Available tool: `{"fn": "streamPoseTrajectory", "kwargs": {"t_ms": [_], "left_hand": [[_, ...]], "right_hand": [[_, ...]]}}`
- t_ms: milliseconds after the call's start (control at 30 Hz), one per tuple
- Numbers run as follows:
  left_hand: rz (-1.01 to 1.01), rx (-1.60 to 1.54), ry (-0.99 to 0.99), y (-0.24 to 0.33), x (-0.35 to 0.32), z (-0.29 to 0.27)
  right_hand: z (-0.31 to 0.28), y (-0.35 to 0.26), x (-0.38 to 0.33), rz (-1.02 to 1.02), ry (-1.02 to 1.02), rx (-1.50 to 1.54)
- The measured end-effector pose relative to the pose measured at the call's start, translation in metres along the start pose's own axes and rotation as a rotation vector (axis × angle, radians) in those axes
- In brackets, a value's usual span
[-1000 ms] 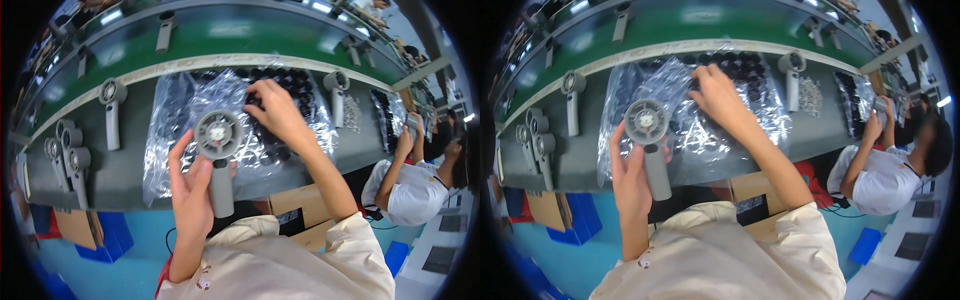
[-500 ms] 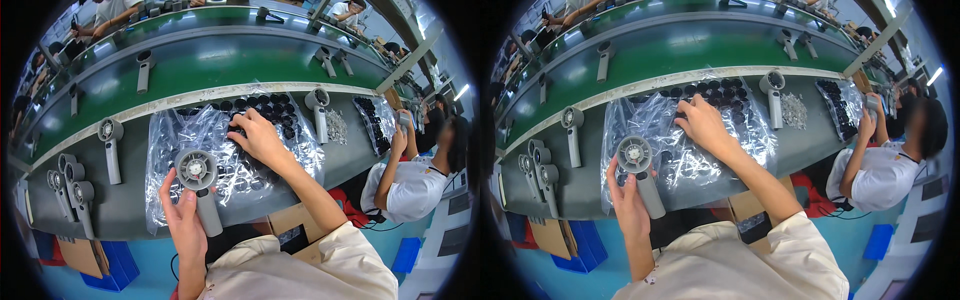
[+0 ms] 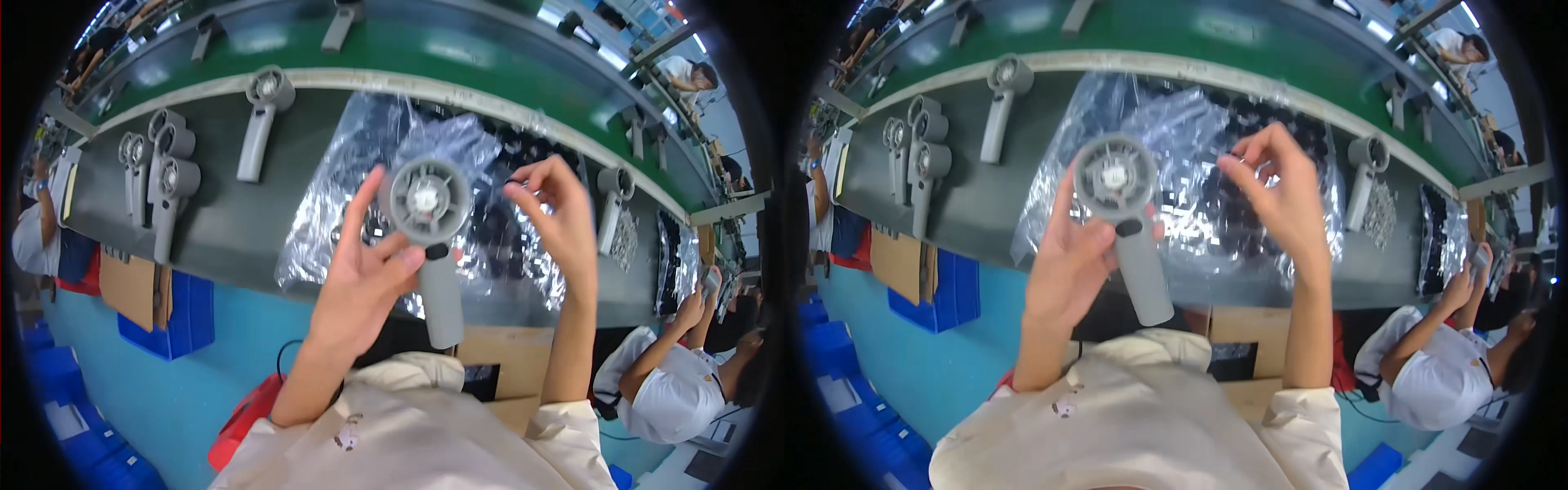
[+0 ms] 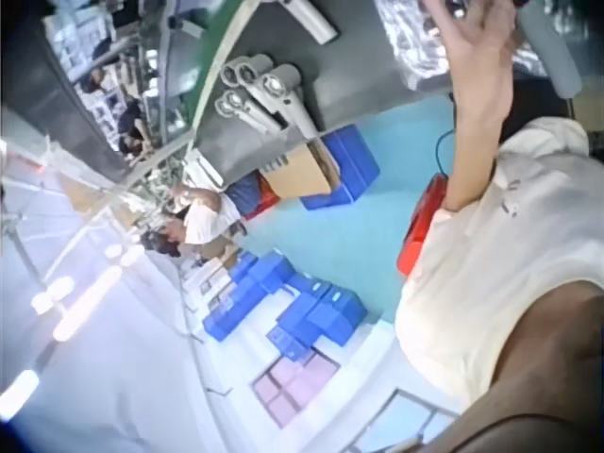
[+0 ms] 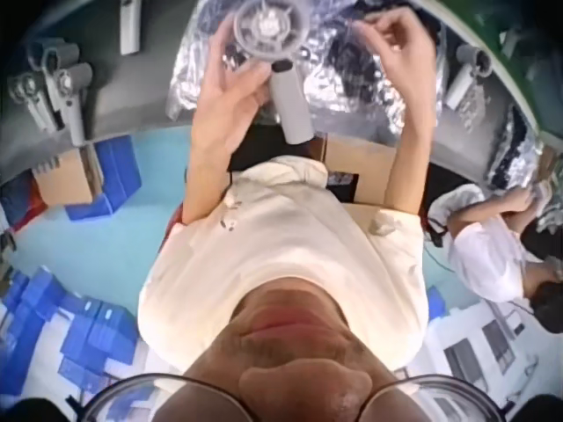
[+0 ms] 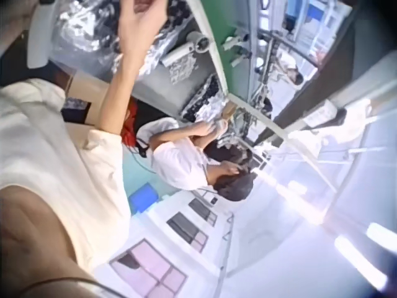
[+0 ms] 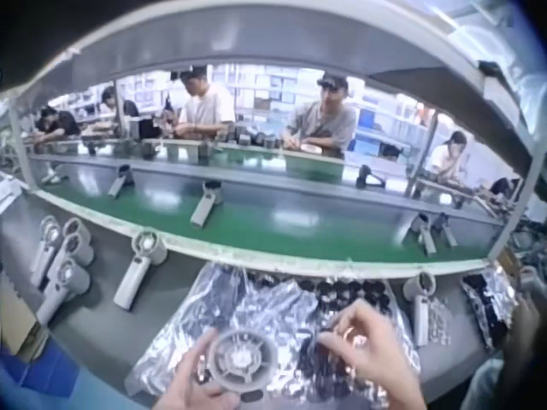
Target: Assembling plastic handheld fan components at a manual assembly station.
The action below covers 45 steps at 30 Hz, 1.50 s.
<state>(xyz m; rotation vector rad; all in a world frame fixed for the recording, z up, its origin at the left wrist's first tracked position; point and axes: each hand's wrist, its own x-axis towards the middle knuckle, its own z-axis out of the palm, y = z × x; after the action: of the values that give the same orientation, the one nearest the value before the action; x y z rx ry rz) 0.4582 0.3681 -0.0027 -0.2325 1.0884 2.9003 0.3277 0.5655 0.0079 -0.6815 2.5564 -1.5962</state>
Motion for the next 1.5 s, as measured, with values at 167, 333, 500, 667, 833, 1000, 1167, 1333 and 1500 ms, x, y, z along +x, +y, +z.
{"fn": "streamPoseTrajectory", "kwargs": {"t_ms": [167, 333, 500, 667, 833, 1000, 1167, 1333, 1500], "left_hand": [[-0.154, -0.119, -0.153, -0.002, 0.011, 0.002], [-0.174, -0.095, -0.155, -0.010, 0.007, 0.011], [-0.036, 0.016, -0.075, -0.007, -0.001, 0.033], [0.137, 0.169, 0.002, -0.006, -0.009, 0.045], [0.302, 0.212, -0.082, -0.011, -0.011, 0.037], [0.351, 0.241, -0.208, -0.013, -0.011, 0.035], [0.366, 0.245, -0.215, -0.014, -0.009, 0.034], [0.369, 0.285, -0.182, -0.014, -0.010, 0.038], [0.239, 0.225, 0.059, -0.009, -0.013, 0.050]], "right_hand": [[-0.003, -0.036, -0.030, 0.156, -0.073, 0.620], [-0.008, -0.041, -0.044, 0.055, -0.083, 0.780], [-0.019, -0.058, -0.060, 0.008, -0.051, 0.627], [-0.017, -0.064, -0.063, -0.168, 0.037, 0.388], [-0.018, -0.065, -0.062, -0.290, -0.004, 0.319], [-0.019, -0.067, -0.061, -0.382, 0.004, 0.219], [-0.019, -0.063, -0.060, -0.413, -0.060, 0.228], [-0.017, -0.065, -0.061, -0.363, -0.023, 0.266], [-0.018, -0.063, -0.059, -0.407, -0.045, 0.233]]}}
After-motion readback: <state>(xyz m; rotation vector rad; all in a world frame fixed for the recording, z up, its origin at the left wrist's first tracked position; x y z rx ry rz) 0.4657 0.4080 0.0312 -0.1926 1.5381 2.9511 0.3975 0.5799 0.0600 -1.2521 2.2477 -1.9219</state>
